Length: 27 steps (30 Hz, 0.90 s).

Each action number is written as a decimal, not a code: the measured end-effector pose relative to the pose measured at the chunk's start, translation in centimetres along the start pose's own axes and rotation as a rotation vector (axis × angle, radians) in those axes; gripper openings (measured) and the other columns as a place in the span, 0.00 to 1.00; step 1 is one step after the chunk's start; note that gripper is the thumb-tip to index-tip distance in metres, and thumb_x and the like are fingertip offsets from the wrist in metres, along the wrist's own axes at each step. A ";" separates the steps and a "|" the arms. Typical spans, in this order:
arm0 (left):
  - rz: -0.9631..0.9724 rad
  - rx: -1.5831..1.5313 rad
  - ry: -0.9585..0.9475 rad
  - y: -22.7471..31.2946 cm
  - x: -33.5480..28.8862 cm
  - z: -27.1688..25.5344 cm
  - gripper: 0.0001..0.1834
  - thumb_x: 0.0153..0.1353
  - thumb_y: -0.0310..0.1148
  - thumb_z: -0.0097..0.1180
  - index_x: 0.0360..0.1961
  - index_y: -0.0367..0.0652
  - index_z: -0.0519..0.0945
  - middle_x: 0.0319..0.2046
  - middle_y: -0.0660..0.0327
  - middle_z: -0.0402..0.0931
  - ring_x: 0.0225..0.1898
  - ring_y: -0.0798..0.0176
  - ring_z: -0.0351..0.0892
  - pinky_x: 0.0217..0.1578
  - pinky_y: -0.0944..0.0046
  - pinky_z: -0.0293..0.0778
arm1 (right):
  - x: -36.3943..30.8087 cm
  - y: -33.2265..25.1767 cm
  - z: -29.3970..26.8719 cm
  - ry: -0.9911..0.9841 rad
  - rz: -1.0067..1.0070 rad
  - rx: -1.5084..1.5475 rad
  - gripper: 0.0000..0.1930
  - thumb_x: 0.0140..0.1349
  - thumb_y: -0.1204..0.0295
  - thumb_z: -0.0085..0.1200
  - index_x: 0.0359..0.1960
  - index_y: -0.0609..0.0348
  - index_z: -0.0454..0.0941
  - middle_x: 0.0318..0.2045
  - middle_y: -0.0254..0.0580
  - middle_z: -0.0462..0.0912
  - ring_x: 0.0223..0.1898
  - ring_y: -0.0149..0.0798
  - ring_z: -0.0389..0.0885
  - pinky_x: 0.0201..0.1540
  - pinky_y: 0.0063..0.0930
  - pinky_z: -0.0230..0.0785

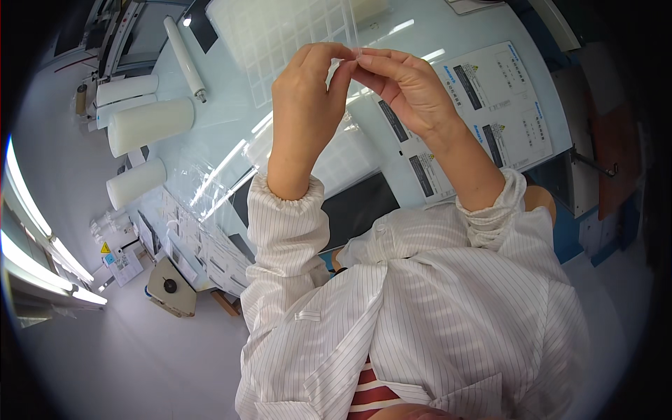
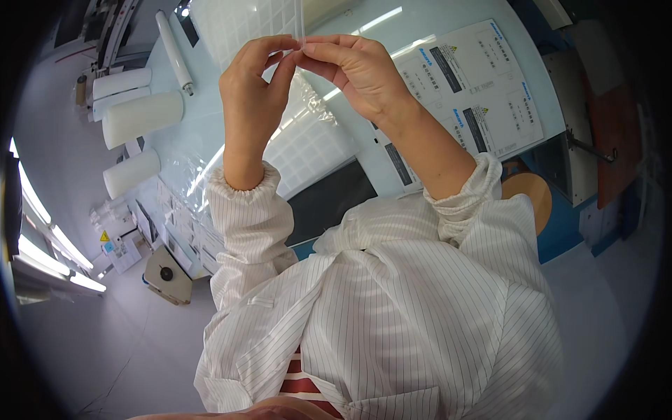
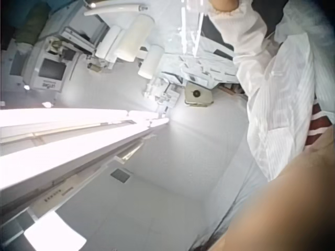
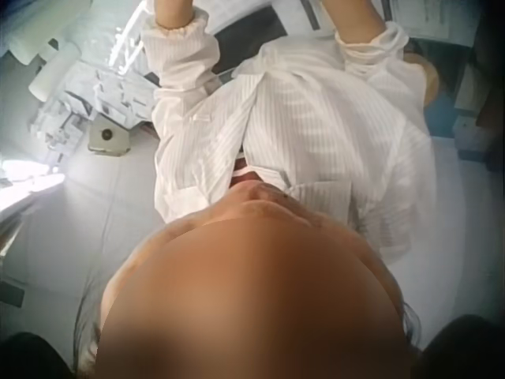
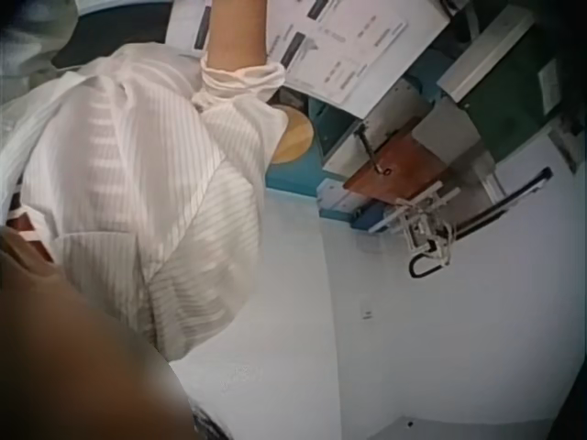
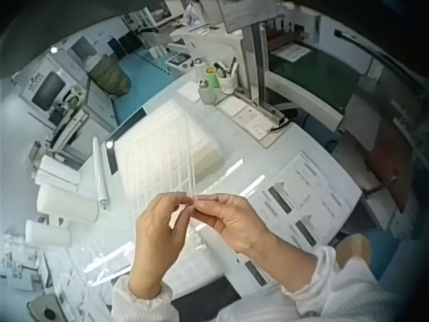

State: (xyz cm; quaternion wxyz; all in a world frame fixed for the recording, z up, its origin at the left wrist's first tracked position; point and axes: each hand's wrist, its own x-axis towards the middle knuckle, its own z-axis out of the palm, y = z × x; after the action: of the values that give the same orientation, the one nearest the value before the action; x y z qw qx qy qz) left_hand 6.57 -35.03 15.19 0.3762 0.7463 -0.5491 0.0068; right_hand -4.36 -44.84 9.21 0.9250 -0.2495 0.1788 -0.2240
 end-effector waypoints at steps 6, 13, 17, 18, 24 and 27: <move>-0.045 0.037 -0.048 0.5 0.1 -0.5 0.08 0.55 0.22 0.62 0.37 0.37 0.80 0.36 0.57 0.82 0.37 0.60 0.84 0.36 0.68 0.79 | -0.5 0.0 -0.1 -0.045 -0.023 0.041 0.10 0.64 0.75 0.53 0.42 0.69 0.80 0.41 0.49 0.82 0.46 0.39 0.81 0.57 0.31 0.73; -0.007 0.018 0.023 0.4 0.0 -0.3 0.05 0.55 0.24 0.61 0.33 0.41 0.79 0.29 0.59 0.80 0.27 0.55 0.79 0.27 0.62 0.74 | -0.4 -0.2 -0.1 -0.074 -0.014 0.026 0.10 0.64 0.76 0.51 0.43 0.69 0.79 0.42 0.50 0.82 0.47 0.40 0.81 0.59 0.33 0.71; -0.049 0.045 -0.031 0.5 -0.1 -0.5 0.08 0.54 0.22 0.62 0.37 0.37 0.81 0.35 0.57 0.82 0.36 0.60 0.84 0.36 0.68 0.79 | -0.3 -0.1 -0.4 -0.075 -0.001 0.055 0.10 0.64 0.76 0.52 0.43 0.69 0.79 0.42 0.50 0.82 0.47 0.40 0.81 0.60 0.33 0.71; -0.047 0.043 -0.031 0.5 -0.1 -0.5 0.08 0.54 0.22 0.62 0.37 0.37 0.81 0.35 0.57 0.82 0.36 0.60 0.84 0.36 0.68 0.79 | -0.3 -0.1 -0.4 -0.084 0.005 0.067 0.10 0.64 0.77 0.52 0.43 0.69 0.79 0.42 0.50 0.82 0.48 0.40 0.80 0.60 0.32 0.71; -0.057 0.044 -0.031 0.6 -0.1 -0.5 0.08 0.54 0.22 0.63 0.37 0.37 0.81 0.35 0.57 0.82 0.36 0.60 0.84 0.36 0.68 0.79 | -0.3 -0.2 -0.4 -0.080 0.013 0.054 0.10 0.63 0.77 0.52 0.43 0.70 0.79 0.43 0.50 0.82 0.48 0.39 0.80 0.60 0.32 0.71; -0.059 0.045 -0.032 0.7 -0.1 -0.5 0.08 0.54 0.22 0.63 0.37 0.37 0.81 0.35 0.57 0.82 0.36 0.60 0.84 0.37 0.68 0.79 | -0.3 -0.2 -0.5 -0.080 0.009 0.033 0.10 0.63 0.77 0.52 0.43 0.70 0.79 0.43 0.50 0.82 0.48 0.40 0.80 0.60 0.32 0.71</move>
State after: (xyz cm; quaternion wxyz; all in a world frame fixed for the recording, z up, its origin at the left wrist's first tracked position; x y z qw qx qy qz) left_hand 6.19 -34.76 15.92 0.3503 0.7705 -0.5324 -0.0040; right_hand -4.88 -45.01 8.98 0.9364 -0.2420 0.1391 -0.2127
